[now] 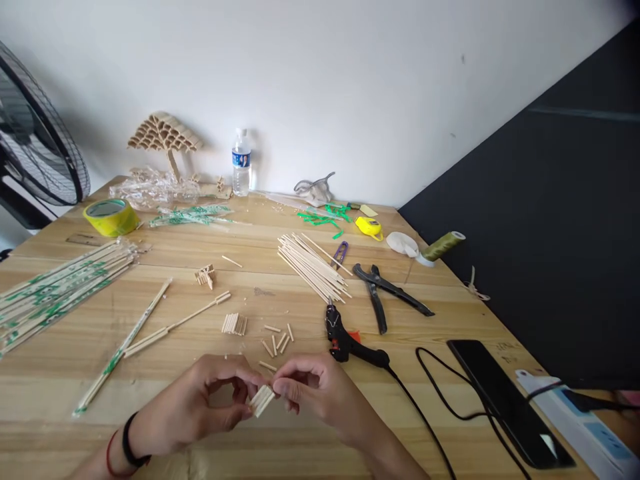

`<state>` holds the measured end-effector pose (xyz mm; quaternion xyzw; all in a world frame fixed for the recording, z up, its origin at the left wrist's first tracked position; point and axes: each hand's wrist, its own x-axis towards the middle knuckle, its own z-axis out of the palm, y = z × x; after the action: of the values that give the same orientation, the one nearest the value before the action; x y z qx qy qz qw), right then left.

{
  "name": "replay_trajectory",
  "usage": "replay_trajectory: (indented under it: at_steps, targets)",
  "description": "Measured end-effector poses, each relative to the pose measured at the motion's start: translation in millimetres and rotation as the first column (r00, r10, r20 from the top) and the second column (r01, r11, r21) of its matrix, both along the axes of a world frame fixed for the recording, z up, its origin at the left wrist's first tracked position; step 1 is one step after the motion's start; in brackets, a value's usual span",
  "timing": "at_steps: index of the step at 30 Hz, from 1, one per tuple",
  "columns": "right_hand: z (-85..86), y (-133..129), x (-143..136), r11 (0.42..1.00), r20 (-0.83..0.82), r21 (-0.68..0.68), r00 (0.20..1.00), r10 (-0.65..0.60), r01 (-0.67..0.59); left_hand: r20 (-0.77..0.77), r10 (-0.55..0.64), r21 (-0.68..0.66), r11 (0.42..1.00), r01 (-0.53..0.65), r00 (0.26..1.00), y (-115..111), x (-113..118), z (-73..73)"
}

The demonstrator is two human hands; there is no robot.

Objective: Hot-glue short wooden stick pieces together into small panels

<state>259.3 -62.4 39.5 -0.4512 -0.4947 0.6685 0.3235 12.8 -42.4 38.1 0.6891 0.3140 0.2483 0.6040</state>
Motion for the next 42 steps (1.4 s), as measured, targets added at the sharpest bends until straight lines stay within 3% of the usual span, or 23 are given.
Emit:
replay_trajectory:
  at_steps: [5, 12, 18, 25, 30, 33, 37, 42]
  targets:
    - [1.1, -5, -3, 0.996, 0.027, -0.083, 0.999, 0.030, -0.028, -0.002, -0.027, -0.047, 0.999, 0.026, 1.000, -3, -2, -0.5]
    - [1.9, -9, -3, 0.985, 0.183, 0.097, 0.976, 0.121, -0.141, 0.004, -0.057, -0.128, 0.990, 0.057, 0.998, -8, 0, 2.2]
    - [5.4, -12, -4, 0.982, 0.197, 0.108, 0.971, 0.134, -0.158, 0.002, -0.071, -0.187, 0.980, 0.070, 0.997, -12, 2, 4.5]
    - [-5.6, -14, -3, 1.000, -0.078, -0.012, 0.997, 0.023, -0.024, 0.003, -0.061, -0.219, 0.974, 0.060, 0.998, -10, 1, 5.3]
    - [-14.2, -8, 6, 0.983, -0.225, 0.070, 0.962, -0.152, 0.172, -0.008, -0.086, -0.211, 0.974, 0.082, 0.996, -12, 1, 3.0]
    - [-11.8, -4, 12, 0.967, -0.242, 0.136, 0.953, -0.180, 0.217, -0.029, -0.091, -0.202, 0.976, 0.083, 0.995, -13, 0, 2.0]
    - [-9.8, -2, 14, 0.947, -0.193, 0.163, 0.950, -0.245, 0.278, -0.139, -0.095, -0.097, 0.992, 0.082, 0.986, -13, -1, 1.9]
    - [-9.0, -4, 11, 0.937, -0.200, 0.119, 0.932, -0.303, 0.330, -0.252, -0.075, 0.240, 0.961, 0.138, 0.965, -14, 2, -0.2]
